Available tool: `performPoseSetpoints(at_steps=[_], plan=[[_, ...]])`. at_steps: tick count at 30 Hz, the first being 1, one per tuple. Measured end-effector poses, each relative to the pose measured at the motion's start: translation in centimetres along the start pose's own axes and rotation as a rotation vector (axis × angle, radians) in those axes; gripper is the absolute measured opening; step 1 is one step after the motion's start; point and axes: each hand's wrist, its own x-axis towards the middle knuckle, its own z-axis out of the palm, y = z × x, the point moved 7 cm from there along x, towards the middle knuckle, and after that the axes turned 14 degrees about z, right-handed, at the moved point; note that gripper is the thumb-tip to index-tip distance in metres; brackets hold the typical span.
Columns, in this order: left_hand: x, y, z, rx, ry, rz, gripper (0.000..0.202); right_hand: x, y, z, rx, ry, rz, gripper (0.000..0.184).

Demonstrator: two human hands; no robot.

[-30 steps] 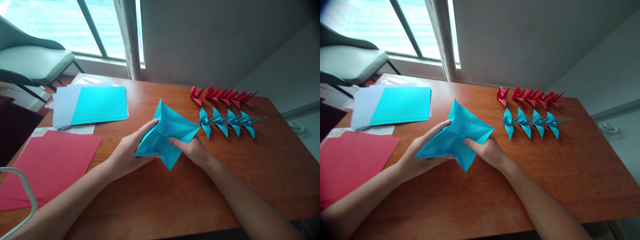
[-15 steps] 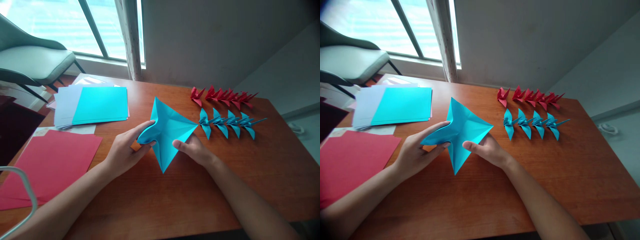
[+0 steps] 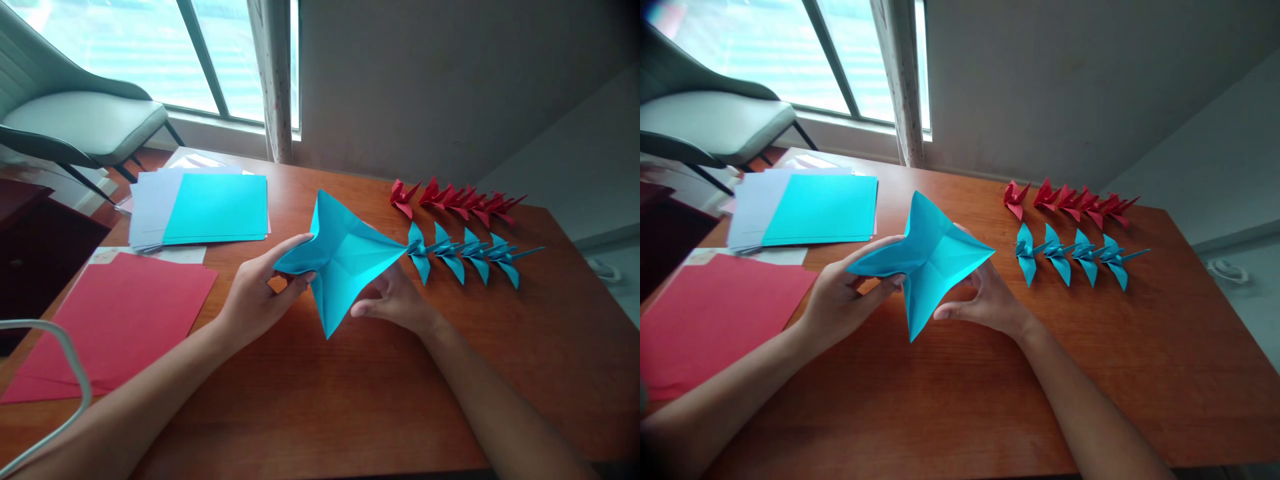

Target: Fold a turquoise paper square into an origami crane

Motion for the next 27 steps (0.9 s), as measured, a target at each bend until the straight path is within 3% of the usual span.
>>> performPoseSetpoints(at_steps=[9, 20, 27], plan=[[0.15, 0.91, -0.09, 0.121, -0.034, 0.089, 0.046, -0.12, 0.89, -0.07, 0.088, 0.007, 0.067, 0.055], [0.1, 0.99, 0.08, 0.093, -0.035, 0.093, 0.047, 0.03, 0.23, 0.33, 0.133, -0.015, 0.079, 0.071], [0.1, 1.03, 0.22, 0.067, -0.046, 0.071, 0.047, -0.02, 0.34, -0.14, 0.027, 0.056, 0.056, 0.077]])
